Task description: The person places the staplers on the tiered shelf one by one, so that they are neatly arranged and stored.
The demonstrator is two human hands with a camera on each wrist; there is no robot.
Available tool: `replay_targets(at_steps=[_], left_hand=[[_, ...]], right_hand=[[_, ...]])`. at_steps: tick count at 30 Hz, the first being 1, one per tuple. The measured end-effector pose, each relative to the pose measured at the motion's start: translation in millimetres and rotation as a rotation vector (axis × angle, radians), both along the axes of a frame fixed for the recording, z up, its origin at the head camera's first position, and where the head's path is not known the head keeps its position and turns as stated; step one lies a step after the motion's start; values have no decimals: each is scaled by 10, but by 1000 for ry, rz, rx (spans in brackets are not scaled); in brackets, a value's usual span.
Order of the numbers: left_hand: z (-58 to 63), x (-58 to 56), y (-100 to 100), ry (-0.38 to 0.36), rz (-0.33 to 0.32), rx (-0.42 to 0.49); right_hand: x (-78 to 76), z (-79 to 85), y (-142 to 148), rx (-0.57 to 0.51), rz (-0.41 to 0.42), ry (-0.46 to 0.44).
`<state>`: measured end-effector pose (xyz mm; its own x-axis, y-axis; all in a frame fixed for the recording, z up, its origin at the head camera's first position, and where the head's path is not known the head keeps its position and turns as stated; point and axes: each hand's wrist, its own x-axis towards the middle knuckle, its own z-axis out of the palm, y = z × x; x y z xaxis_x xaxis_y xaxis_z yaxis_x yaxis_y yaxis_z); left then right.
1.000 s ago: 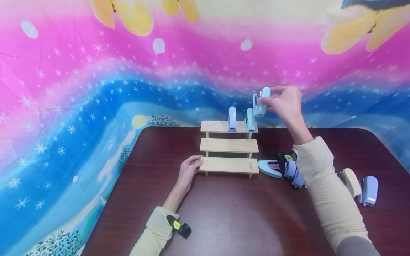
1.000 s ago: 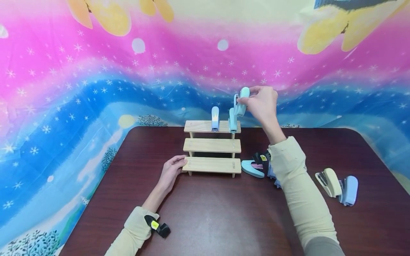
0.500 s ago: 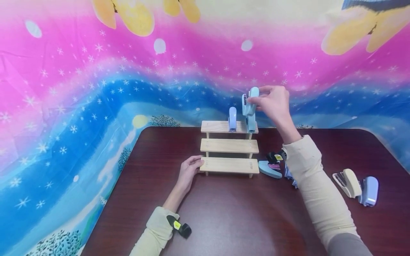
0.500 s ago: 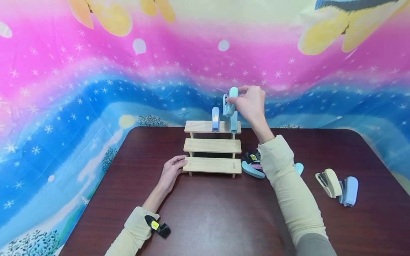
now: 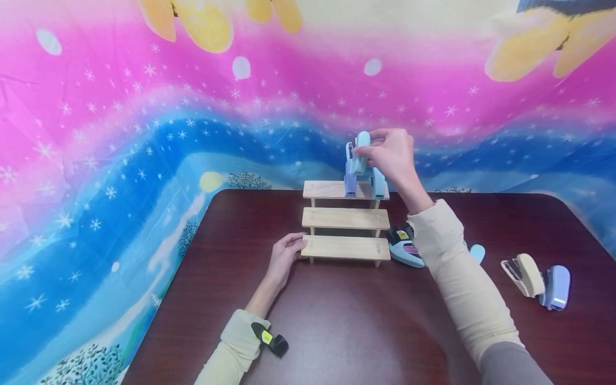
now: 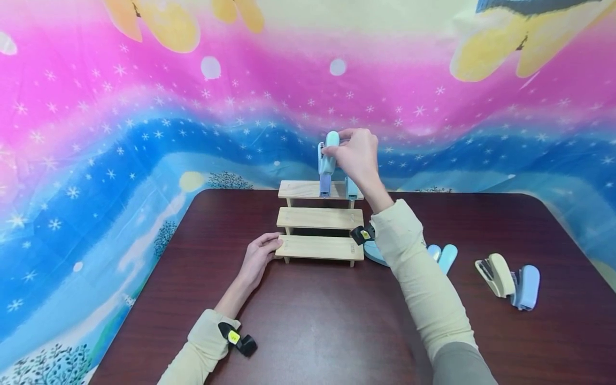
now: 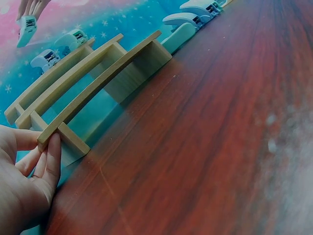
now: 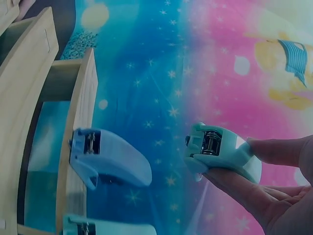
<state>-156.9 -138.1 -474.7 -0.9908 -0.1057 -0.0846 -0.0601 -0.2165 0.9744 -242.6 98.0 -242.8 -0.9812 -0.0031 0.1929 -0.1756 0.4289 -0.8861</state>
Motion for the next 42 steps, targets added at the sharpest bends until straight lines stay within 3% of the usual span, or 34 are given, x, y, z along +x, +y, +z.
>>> replay_targets(at_steps=[20, 28, 42], left_hand=[[-3, -4, 15, -2, -4, 13], [13, 12, 13, 3, -1, 13], [-15, 6, 4, 0, -7, 13]], right_hand=[[-59, -205, -353, 12, 58, -19], [-99, -334, -511, 141, 44, 23], [-200, -514, -709, 239, 65, 14]])
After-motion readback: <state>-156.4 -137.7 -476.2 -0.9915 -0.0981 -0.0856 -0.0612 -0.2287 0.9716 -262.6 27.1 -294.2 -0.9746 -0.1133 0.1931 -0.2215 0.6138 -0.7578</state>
